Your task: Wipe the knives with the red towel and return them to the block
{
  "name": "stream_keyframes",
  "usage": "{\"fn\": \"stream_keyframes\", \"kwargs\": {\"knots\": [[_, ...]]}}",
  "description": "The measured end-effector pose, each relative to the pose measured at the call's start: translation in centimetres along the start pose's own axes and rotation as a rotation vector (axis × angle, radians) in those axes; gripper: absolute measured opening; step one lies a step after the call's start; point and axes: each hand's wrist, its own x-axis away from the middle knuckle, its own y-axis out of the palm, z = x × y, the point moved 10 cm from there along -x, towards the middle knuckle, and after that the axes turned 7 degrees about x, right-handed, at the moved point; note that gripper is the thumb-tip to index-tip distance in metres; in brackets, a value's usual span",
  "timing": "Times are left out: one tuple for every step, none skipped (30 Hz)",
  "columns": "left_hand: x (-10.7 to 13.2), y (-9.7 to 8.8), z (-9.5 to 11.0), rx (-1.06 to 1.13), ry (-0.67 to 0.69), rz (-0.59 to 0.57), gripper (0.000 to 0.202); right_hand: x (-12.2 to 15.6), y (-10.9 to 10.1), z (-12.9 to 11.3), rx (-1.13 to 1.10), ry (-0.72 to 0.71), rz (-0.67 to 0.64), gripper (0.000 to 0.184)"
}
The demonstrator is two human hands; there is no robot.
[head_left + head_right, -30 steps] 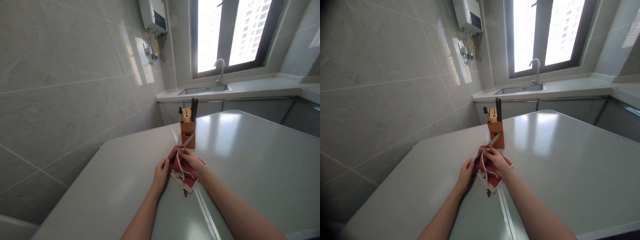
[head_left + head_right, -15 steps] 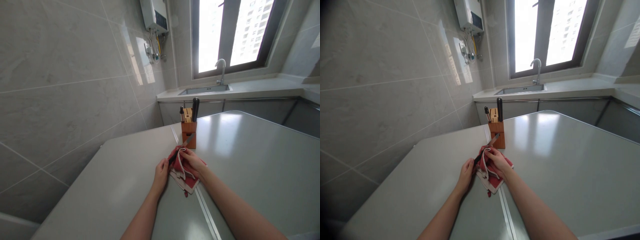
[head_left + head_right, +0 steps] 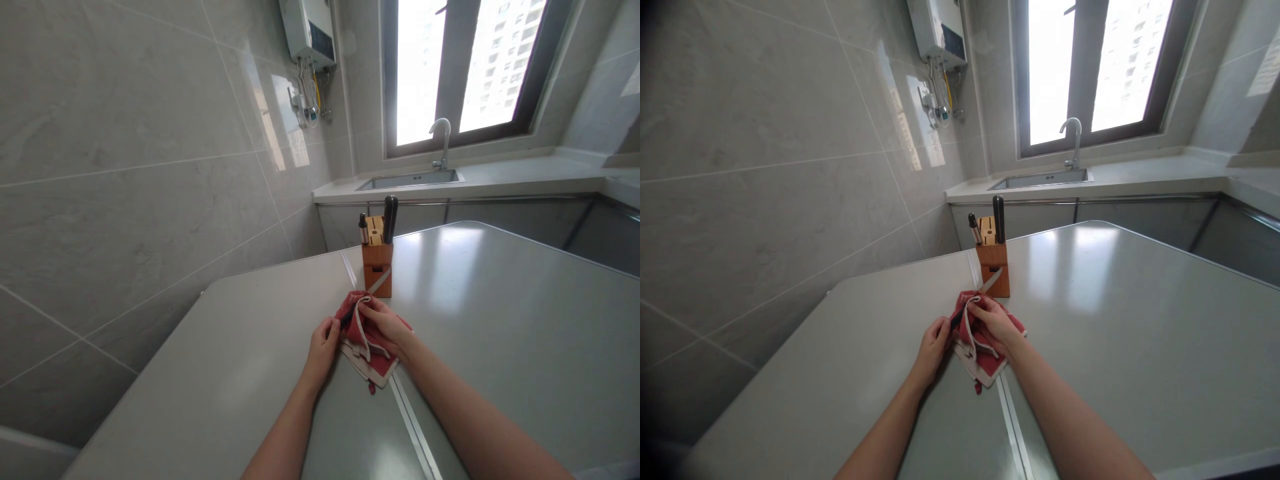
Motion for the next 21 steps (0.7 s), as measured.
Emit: {"fn": "stream_keyframes", "kwargs": {"knots": [[0.0,0.1,0.2,-0.011,0.009,-0.006,0.033,0.0,0.0,0.0,-0.004,-0.004,-0.001,0.022],[0.0,0.1,0.4,-0.023,0.017,-0.012,0.033,0.0,0.0,-0.1,-0.008,-0.01,0.0,0.022],[0.0,0.1,0.6,-0.037,0.023,-0.017,0.032,0.0,0.0,-0.1,-0.01,-0.015,0.002,0.022],[0.0,0.2,0.8,-0.051,0.029,-0.021,0.032,0.0,-0.1,-0.1,-0.011,-0.019,0.006,0.022],[0.0,0.2,0.9,-0.065,0.035,-0.023,0.032,0.0,-0.2,-0.1,-0.011,-0.021,0.012,0.02],[0.0,0.2,1.0,-0.077,0.04,-0.023,0.032,0.0,-0.3,-0.1,-0.01,-0.022,0.021,0.019],[0.0,0.2,1.2,-0.086,0.045,-0.02,0.032,-0.1,-0.4,-0.1,-0.008,-0.021,0.029,0.019],[0.0,0.1,1.2,-0.09,0.049,-0.016,0.032,-0.1,-0.5,-0.1,-0.008,-0.022,0.035,0.018],[0.0,0.1,1.3,-0.089,0.05,-0.012,0.033,-0.1,-0.5,-0.1,-0.007,-0.023,0.038,0.018],[0.0,0.1,1.2,-0.085,0.048,-0.007,0.034,-0.2,-0.5,-0.1,-0.008,-0.026,0.038,0.019],[0.1,0.1,1.2,-0.076,0.044,0.0,0.035,-0.2,-0.5,-0.1,-0.009,-0.028,0.034,0.019],[0.1,0.0,1.0,-0.065,0.035,0.008,0.036,-0.2,-0.4,-0.1,-0.01,-0.028,0.027,0.02],[0.1,-0.1,0.8,-0.051,0.023,0.015,0.037,-0.2,-0.3,-0.1,-0.008,-0.026,0.018,0.02],[0.1,-0.1,0.6,-0.035,0.009,0.022,0.038,-0.2,-0.2,-0.1,-0.005,-0.023,0.007,0.02],[0.1,-0.2,0.3,-0.017,-0.007,0.031,0.039,-0.2,-0.1,0.0,0.001,-0.02,-0.004,0.02],[0.1,-0.3,0.0,0.003,-0.023,0.039,0.04,-0.3,-0.1,0.0,0.006,-0.02,-0.013,0.019],[0.1,-0.3,-0.3,0.026,-0.041,0.047,0.041,-0.3,-0.1,0.0,0.01,-0.022,-0.019,0.018],[0.0,-0.4,-0.5,0.051,-0.058,0.054,0.042,-0.3,-0.1,0.0,0.013,-0.026,-0.022,0.017],[0.0,-0.4,-0.8,0.076,-0.075,0.059,0.043,-0.3,-0.1,0.0,0.015,-0.028,-0.025,0.017],[0.0,-0.4,-1.0,0.099,-0.089,0.062,0.043,-0.3,0.0,0.1,0.018,-0.027,-0.031,0.017],[0.1,-0.3,-1.1,0.117,-0.101,0.062,0.043,-0.3,0.1,0.1,0.021,-0.021,-0.039,0.018]]}}
